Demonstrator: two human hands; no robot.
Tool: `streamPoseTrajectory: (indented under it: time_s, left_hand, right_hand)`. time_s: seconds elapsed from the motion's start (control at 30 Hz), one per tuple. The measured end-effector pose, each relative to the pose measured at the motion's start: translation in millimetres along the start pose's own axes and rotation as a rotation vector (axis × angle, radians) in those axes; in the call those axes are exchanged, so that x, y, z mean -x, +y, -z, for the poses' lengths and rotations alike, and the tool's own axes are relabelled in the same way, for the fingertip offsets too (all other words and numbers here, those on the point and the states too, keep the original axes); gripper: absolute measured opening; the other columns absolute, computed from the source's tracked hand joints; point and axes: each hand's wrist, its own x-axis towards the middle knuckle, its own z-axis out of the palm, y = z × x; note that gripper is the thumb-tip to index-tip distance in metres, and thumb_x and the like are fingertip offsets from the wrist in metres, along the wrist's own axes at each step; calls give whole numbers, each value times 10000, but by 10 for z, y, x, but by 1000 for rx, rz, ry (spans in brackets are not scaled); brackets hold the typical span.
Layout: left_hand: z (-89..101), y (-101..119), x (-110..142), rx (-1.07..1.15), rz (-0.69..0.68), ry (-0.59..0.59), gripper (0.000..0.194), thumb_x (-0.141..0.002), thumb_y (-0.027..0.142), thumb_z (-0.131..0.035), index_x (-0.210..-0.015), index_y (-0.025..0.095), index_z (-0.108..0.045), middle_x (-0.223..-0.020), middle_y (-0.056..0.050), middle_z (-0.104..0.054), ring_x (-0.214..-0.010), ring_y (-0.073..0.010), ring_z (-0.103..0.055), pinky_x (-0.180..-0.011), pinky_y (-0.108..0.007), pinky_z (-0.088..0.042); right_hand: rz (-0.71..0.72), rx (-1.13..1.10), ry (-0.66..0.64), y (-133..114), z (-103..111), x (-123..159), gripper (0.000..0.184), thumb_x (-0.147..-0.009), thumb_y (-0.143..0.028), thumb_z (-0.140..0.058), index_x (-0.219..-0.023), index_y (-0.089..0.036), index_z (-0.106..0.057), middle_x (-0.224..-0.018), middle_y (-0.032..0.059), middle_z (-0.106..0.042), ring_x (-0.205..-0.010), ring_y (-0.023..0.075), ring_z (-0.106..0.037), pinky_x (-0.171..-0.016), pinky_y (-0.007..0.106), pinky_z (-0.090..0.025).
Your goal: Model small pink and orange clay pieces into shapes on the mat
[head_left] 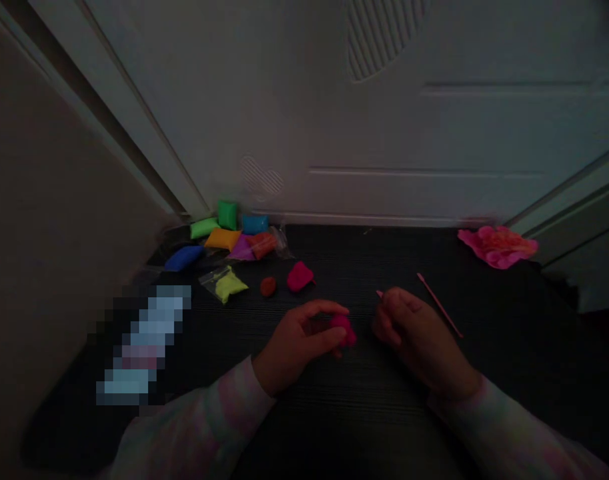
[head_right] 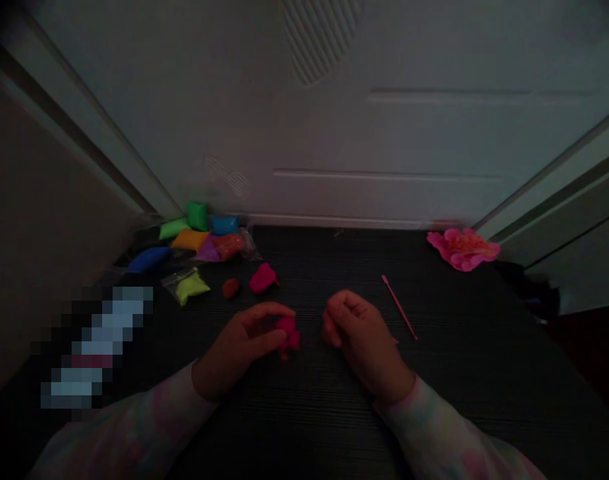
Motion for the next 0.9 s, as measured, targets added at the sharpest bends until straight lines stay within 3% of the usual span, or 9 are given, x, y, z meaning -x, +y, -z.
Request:
streamPoseTrajectory:
  time_s: [0.37, 0.9]
  left_hand:
    - [-27, -6, 53, 4, 20, -81, 216, -679, 153, -583, -892, 192, -573, -724, -6, -593, -620, -92, -536, -551, -215, -432]
    - [-46, -5, 46, 31, 5, -89, 260, -656, 162, -615, -913, 171, -580, -794, -6, -517, -650, -81, -525, -543, -191, -427]
  right_hand:
    - [-206, -360, -3, -30, -41, 98, 239, -701, -419, -541, -629, -192, -529, -452, -75, -409, -328, 16, -270, -345, 150, -270]
    - [-148, -522, -135, -47, -52, 152, 314, -769, -425, -456, -590, -171, -502, -420, -81, -398, -333, 7, -240, -363, 131, -250]
